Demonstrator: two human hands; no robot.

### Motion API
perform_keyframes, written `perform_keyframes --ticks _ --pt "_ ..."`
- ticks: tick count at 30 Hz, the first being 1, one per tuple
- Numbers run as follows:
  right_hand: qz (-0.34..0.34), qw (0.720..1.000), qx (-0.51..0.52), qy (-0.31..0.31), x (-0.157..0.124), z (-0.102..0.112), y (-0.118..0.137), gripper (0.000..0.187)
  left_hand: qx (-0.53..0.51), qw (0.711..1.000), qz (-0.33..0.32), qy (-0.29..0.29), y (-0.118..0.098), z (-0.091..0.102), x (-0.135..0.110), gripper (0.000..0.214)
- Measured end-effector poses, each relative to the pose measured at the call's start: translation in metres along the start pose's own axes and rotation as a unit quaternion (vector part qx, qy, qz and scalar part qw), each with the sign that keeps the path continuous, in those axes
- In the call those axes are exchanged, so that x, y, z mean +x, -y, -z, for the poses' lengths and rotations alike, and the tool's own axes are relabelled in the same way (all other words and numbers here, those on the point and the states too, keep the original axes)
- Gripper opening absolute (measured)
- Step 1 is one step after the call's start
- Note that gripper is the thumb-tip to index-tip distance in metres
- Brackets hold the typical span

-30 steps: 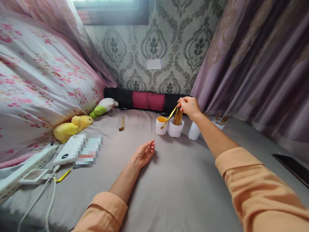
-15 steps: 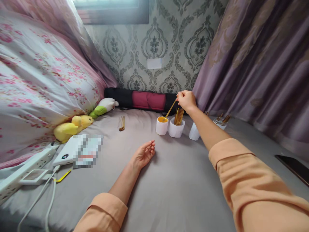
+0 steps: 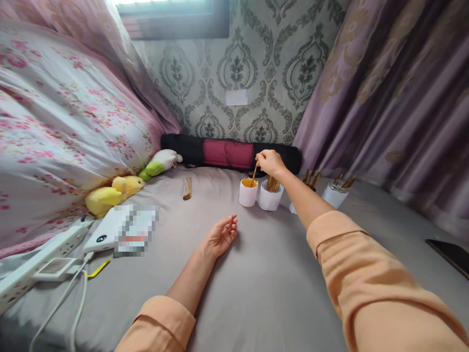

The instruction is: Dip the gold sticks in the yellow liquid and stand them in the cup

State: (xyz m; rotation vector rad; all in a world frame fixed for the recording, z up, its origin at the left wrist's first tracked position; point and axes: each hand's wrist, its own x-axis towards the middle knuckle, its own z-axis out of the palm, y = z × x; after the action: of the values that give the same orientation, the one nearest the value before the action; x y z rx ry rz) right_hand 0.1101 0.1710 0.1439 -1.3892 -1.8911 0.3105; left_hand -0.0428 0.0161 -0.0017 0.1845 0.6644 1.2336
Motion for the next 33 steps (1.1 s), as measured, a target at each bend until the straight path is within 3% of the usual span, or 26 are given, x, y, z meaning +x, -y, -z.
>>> perform_keyframes --ticks 16,33 --pt "-0.015 0.996 0.025 0.085 0.008 -0.031 -0.022 0.019 0.003 1.0 -0.003 -0.001 0.001 0.001 0.002 0.013" --pt "-0.057 0.994 0.058 0.077 0.011 -0.043 -0.034 0.02 0.001 1.0 -0.008 0.007 0.001 0.002 0.003 0.015"
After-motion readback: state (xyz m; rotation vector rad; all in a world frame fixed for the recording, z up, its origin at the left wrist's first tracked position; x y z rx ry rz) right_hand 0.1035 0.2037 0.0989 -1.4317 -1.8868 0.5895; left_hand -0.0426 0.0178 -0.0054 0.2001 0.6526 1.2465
